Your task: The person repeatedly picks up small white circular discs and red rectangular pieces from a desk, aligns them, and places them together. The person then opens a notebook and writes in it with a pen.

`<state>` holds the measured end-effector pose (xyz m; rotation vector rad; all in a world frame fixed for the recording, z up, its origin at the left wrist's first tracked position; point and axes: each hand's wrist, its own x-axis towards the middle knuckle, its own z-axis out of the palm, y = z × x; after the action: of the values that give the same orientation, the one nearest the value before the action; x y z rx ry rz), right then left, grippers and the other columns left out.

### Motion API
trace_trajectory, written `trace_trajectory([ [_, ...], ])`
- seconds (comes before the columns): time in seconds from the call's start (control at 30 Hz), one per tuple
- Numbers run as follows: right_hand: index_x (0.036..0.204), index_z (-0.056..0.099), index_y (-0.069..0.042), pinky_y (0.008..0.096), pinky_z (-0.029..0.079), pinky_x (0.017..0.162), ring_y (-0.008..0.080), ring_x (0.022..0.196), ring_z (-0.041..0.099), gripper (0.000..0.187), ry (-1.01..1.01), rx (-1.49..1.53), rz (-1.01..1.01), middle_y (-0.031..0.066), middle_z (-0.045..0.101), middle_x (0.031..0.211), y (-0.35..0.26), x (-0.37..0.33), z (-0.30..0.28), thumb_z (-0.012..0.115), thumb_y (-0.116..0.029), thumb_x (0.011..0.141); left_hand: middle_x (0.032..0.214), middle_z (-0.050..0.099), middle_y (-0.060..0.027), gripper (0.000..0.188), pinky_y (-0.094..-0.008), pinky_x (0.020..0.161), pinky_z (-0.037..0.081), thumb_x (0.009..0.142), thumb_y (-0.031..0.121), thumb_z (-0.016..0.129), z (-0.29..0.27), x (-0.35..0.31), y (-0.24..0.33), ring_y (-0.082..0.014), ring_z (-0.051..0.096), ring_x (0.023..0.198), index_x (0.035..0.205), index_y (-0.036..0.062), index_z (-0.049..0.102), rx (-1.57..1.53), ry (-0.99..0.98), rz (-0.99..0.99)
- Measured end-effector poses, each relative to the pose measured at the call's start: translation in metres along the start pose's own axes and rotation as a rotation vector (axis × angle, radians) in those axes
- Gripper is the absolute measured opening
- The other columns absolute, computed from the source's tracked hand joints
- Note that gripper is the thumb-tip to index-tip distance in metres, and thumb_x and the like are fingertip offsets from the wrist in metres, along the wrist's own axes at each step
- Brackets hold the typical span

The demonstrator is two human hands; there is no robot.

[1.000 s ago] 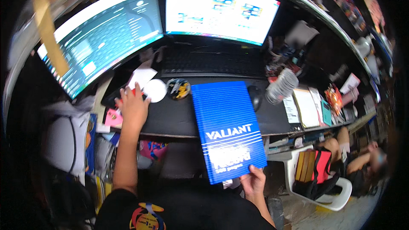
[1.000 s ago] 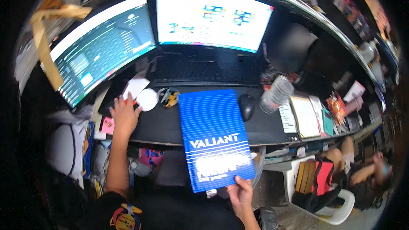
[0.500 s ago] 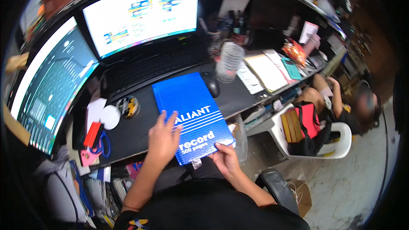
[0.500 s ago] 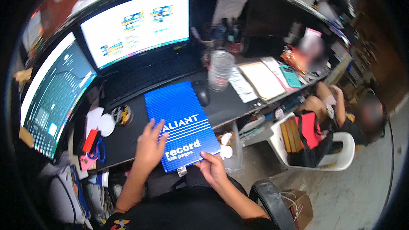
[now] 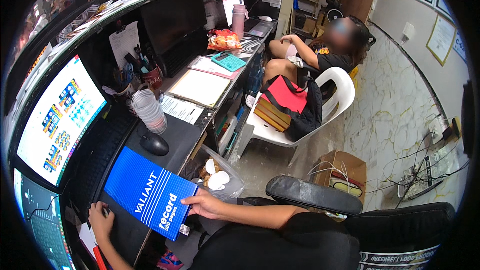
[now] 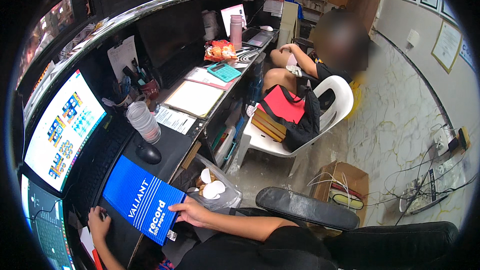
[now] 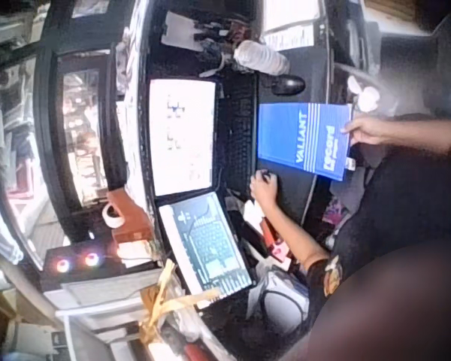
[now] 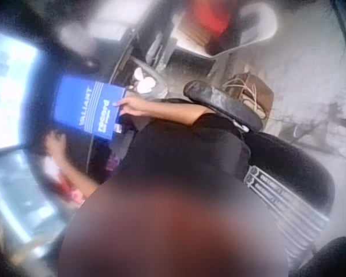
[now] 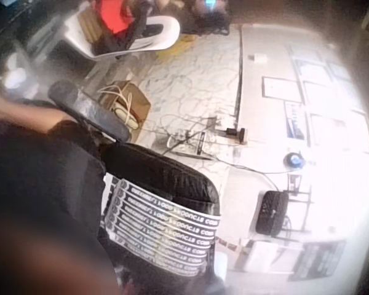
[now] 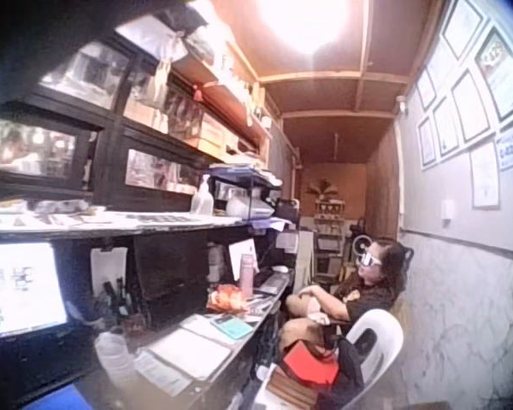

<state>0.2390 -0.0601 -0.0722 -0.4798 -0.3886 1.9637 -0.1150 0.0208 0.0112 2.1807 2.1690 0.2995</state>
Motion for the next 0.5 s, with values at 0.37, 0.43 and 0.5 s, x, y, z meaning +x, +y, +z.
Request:
trace_trajectory([
  [0.37, 0.131, 0.045, -0.005, 0.0435, 0.052, 0.084, 0.0200, 0.110, 0.056, 0.055, -0.122, -0.287, 0.320, 0.0124, 0.057, 0.122, 0.020, -0.016, -0.007, 0.065, -0.037, 0.091, 0.096, 0.053, -0.0159, 0.028, -0.0488, 0.081, 0.046, 0.060, 0.014, 0.063, -0.001, 0.010, -0.019, -0.0395, 0.053, 0.093, 0.085, 0.0049, 0.055, 0.001, -0.025, 0.082],
  [0.43, 0.125, 0.050, -0.003, 0.0374, 0.054, 0.079, 0.0185, 0.102, 0.060, 0.050, -0.153, -0.461, 0.436, 0.0119, 0.060, 0.116, 0.029, -0.020, -0.008, 0.063, -0.038, 0.092, 0.103, 0.053, -0.0173, 0.031, -0.0480, 0.087, 0.044, 0.063, 0.014, 0.064, -0.003, 0.009, -0.010, -0.0399, 0.052, 0.100, 0.092, 0.0045, 0.057, 0.092, 0.008, 0.091],
  [0.5, 0.117, 0.056, -0.001, 0.0306, 0.054, 0.074, 0.0171, 0.094, 0.064, 0.041, -0.225, -0.605, 0.512, 0.0102, 0.064, 0.108, 0.036, -0.020, -0.007, 0.059, -0.036, 0.095, 0.113, 0.052, -0.0192, 0.035, -0.0469, 0.094, 0.042, 0.069, 0.013, 0.065, -0.002, 0.006, 0.010, -0.0405, 0.050, 0.109, 0.103, 0.0041, 0.057, 0.084, 0.105, 0.117],
])
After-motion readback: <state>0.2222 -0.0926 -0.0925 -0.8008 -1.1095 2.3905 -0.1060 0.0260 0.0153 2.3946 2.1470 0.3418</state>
